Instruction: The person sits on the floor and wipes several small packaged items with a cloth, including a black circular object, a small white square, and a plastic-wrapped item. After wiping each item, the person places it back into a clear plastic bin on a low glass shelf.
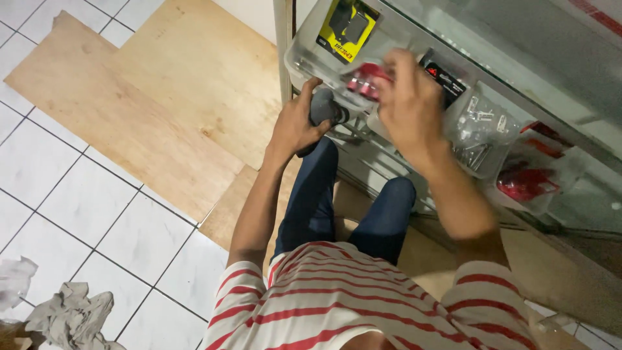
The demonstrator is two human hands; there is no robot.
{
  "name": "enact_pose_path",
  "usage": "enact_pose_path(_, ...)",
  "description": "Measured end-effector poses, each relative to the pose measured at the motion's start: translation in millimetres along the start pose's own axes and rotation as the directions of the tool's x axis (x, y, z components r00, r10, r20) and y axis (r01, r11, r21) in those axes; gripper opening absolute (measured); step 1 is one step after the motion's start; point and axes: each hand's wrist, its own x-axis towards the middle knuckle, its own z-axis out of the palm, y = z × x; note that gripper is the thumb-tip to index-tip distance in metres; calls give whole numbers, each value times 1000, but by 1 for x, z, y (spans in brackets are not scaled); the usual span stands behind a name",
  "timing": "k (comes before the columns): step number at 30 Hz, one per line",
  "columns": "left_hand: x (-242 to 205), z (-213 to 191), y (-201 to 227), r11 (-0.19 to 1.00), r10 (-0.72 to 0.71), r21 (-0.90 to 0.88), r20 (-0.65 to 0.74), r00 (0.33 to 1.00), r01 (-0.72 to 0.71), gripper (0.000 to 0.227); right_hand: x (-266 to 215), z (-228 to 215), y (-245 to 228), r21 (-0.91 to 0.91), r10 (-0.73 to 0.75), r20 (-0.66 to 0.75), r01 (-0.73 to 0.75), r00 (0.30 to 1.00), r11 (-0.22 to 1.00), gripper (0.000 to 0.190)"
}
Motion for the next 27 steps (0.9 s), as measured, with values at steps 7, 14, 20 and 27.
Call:
enact_pose_path(7,-1,-2,3,1000,-2,26,4,1000,2,82,86,163,99,31,-125,65,123,990,992,38)
enact_pose_path(14,1,-2,0,999,-3,35,34,999,1,84,102,175,105,-133,-206,-61,197,977,971,41)
enact_pose_path(20,0,-2,-1,1000,27,-9,20,999,-26,83,72,122,87,-190,-182,-41,171,982,967,43)
enact_pose_path(27,1,1,-6,1000,12,7,15,1000,-12,83,-21,31,126,-159,74,31,-68,997,985,40)
